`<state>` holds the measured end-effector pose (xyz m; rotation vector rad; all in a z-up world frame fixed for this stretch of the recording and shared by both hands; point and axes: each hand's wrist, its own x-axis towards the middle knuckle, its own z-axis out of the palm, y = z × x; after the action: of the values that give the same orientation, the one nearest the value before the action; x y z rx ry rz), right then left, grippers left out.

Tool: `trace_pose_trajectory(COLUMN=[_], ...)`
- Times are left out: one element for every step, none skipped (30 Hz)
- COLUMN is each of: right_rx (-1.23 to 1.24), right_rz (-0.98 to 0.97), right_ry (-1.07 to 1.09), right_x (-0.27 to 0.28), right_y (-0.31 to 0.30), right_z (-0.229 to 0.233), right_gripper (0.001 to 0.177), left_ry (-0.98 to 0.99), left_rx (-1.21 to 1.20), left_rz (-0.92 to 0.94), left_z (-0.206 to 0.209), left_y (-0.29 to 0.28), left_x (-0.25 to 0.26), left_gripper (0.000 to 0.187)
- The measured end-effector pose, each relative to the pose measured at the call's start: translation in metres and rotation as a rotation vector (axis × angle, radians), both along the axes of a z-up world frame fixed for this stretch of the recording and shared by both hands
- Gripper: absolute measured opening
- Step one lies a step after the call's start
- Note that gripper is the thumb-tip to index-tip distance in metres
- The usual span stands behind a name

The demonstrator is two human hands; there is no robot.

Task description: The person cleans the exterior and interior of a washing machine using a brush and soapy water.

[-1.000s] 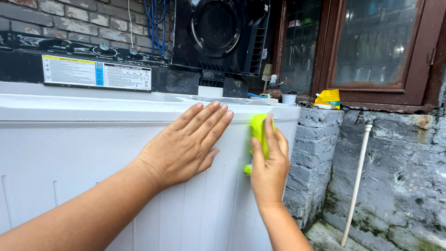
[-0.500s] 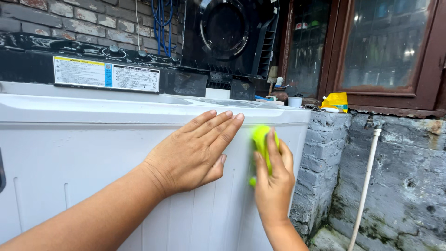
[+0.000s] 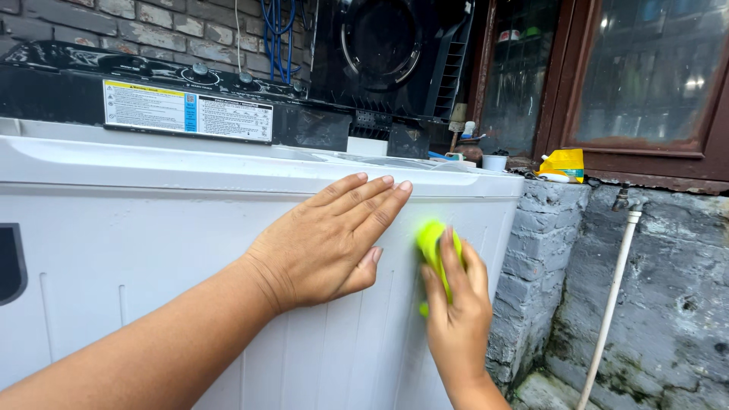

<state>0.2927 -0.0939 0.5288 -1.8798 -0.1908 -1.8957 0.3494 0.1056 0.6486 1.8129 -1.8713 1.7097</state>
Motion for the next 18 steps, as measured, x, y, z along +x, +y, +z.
trace_pose_trajectory(right_rx=[0.016, -0.062, -0.140, -0.215, -0.345, -0.469, -0.553, -0.640, -0.726, -0.750, -0.775, -0.799, -0.717, -0.632, -0.571, -0.511, -0.495, -0.480], right_rz=[0.051, 0.029, 0.008, -0.011, -0.018, -0.028, 0.005, 0.039, 0.072, 0.052, 0.033, 0.013, -0.084, -0.182, -0.194, -0.206, -0.163, -0.120], right_ry=[-0.033, -0.035, -0.036, -0.037, -0.036, -0.036, -0.002, 0.033, 0.067, 0.030, -0.008, -0.044, -0.037, -0.024, -0.013, -0.001, -0.001, -0.005], right_x=[0.000, 0.000, 0.002, 0.005, 0.005, 0.004, 0.000, -0.007, -0.009, -0.007, -0.006, -0.008, -0.011, -0.014, -0.013, -0.013, -0.014, -0.012], right_y=[0.005, 0.014, 0.024, 0.029, 0.031, 0.036, 0.038, 0.036, 0.030, 0.019, 0.008, 0.002, -0.001, -0.006, -0.010, -0.014, -0.013, -0.012], right_z=[0.006, 0.004, 0.000, -0.004, -0.014, -0.029, -0.046, -0.062, -0.071, -0.070, -0.065, -0.059, -0.051, -0.040, -0.023, -0.006, 0.005, 0.015], right_gripper=[0.056, 0.055, 0.054, 0.054, 0.047, 0.041, 0.039, 0.038, 0.036, 0.036, 0.036, 0.035, 0.038, 0.041, 0.044, 0.046, 0.047, 0.049], left_ry=[-0.011, -0.022, -0.034, -0.026, -0.019, -0.013, 0.000, 0.012, 0.025, 0.023, 0.022, 0.023, 0.008, -0.003, -0.014, -0.016, -0.019, -0.024], left_rx=[-0.001, -0.001, -0.002, 0.000, 0.001, 0.008, 0.019, 0.027, 0.035, 0.037, 0.040, 0.041, 0.045, 0.051, 0.057, 0.067, 0.077, 0.085], left_rz=[0.000, -0.001, -0.002, -0.004, -0.006, -0.010, -0.010, -0.011, -0.011, 0.005, 0.021, 0.037, 0.040, 0.039, 0.039, 0.051, 0.062, 0.074], left_z=[0.000, 0.000, 0.001, 0.000, 0.000, 0.000, 0.000, 0.000, -0.001, -0.001, 0.000, 0.000, 0.001, 0.001, 0.001, 0.000, -0.001, -0.001], left_y=[0.000, 0.000, 0.000, 0.000, 0.001, 0.002, 0.002, 0.002, 0.002, 0.002, 0.000, 0.000, 0.001, 0.000, 0.000, 0.000, 0.000, 0.000], left_x=[0.001, 0.001, 0.001, 0.002, 0.003, 0.003, 0.003, 0.003, 0.003, 0.003, 0.003, 0.003, 0.003, 0.003, 0.004, 0.004, 0.005, 0.005], left_gripper=[0.073, 0.072, 0.072, 0.072, 0.072, 0.072, 0.071, 0.071, 0.070, 0.070, 0.070, 0.069, 0.069, 0.069, 0.068, 0.067, 0.066, 0.066])
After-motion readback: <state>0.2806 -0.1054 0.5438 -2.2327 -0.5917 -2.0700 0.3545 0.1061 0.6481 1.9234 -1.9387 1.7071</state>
